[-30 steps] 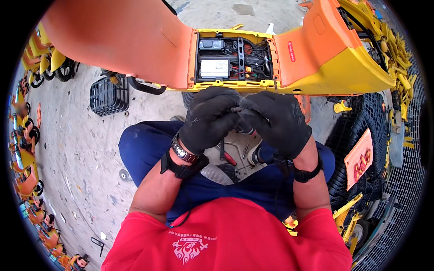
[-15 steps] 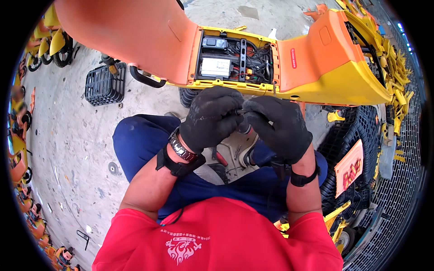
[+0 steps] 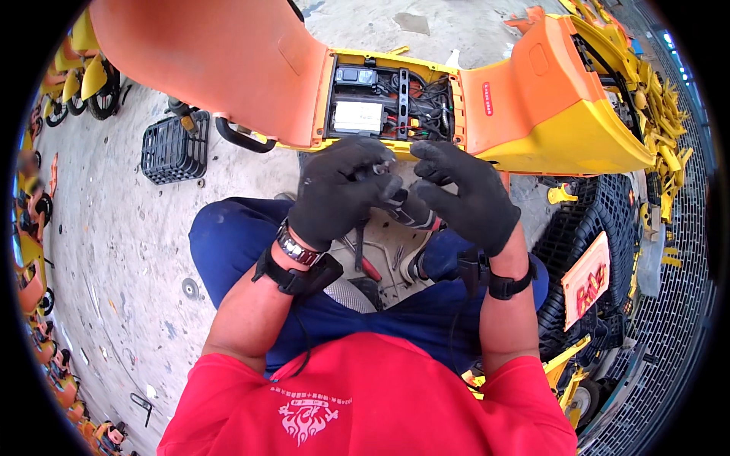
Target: The person repairs a yellow electric scooter by working on the battery compartment and wiring using an electric screwdriver. They handle internal cables and small electronic components within the frame.
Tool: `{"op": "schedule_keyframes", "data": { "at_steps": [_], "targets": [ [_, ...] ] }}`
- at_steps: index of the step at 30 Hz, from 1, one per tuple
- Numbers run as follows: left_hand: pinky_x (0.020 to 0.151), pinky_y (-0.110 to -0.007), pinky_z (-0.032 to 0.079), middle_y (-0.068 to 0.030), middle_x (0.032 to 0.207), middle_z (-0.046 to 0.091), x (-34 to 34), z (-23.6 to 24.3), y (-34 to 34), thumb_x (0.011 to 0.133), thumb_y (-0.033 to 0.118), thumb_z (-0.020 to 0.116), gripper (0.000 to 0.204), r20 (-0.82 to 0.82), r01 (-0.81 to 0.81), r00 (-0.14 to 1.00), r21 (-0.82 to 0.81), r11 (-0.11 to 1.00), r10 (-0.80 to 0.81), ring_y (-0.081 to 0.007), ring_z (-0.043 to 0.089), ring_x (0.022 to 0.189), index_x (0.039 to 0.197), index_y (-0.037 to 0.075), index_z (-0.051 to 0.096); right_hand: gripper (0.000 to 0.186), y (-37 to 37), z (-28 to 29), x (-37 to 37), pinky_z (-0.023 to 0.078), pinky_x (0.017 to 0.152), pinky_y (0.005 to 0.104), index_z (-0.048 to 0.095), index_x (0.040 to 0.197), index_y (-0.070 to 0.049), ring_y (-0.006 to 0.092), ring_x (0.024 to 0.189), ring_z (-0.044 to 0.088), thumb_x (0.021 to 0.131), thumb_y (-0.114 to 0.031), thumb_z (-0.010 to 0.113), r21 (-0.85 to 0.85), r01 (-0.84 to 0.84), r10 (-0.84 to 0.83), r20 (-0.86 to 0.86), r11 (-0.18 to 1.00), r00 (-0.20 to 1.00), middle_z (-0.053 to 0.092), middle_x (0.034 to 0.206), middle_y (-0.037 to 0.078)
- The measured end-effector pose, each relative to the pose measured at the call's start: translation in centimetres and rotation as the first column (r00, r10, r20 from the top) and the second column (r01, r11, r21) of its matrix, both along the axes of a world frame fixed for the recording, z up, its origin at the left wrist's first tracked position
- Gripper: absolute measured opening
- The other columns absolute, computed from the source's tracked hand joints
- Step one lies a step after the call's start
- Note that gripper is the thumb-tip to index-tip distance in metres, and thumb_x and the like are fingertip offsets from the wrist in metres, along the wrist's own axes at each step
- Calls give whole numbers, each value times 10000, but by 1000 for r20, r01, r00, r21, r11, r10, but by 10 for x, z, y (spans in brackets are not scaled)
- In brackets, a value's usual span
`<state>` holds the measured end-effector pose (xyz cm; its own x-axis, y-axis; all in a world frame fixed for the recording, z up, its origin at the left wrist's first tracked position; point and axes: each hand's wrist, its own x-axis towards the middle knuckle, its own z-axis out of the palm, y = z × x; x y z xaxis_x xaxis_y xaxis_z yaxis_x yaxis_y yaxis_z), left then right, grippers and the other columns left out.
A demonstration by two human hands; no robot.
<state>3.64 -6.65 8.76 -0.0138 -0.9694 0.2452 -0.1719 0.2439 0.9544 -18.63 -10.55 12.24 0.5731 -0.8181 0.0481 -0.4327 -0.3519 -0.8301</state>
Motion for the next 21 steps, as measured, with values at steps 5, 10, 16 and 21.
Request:
{"op": "schedule_keyframes", "data": {
  "at_steps": [5,10,16,21],
  "targets": [
    [722,-240,524,-59,903,713,8,8,-2,832,55,723,235,-238,-71,965,171,983,111,-105,645,783,1053,-23,710,759,-2,-20,2,474,997,427,525,1361,-32,352,1184,590,735,-352,812,-31,-108,93,-316,994,944,581,1323,213],
    [729,-237,524,-63,898,715,17,14,-4,859,61,694,213,-376,-44,909,340,939,179,-110,649,781,1050,-31,707,833,2,-13,18,496,948,429,461,1404,-31,370,1146,610,713,-323,823,56,-162,170,-438,985,883,615,1263,214],
    [767,-260,527,-77,965,707,17,13,-5,850,76,691,275,-449,-11,878,325,945,165,-131,651,823,1103,-30,683,794,4,-16,19,511,911,439,462,1399,-49,385,1069,644,715,-275,797,50,-133,142,-393,990,909,651,1182,219],
    [808,-280,525,-122,1030,695,14,6,-10,882,115,629,317,-541,38,835,238,971,100,-151,649,865,1153,-48,650,789,5,-15,12,510,914,442,460,1405,-67,381,1089,635,722,-299,780,41,-106,113,-392,994,913,642,1209,211]
  ]
}}
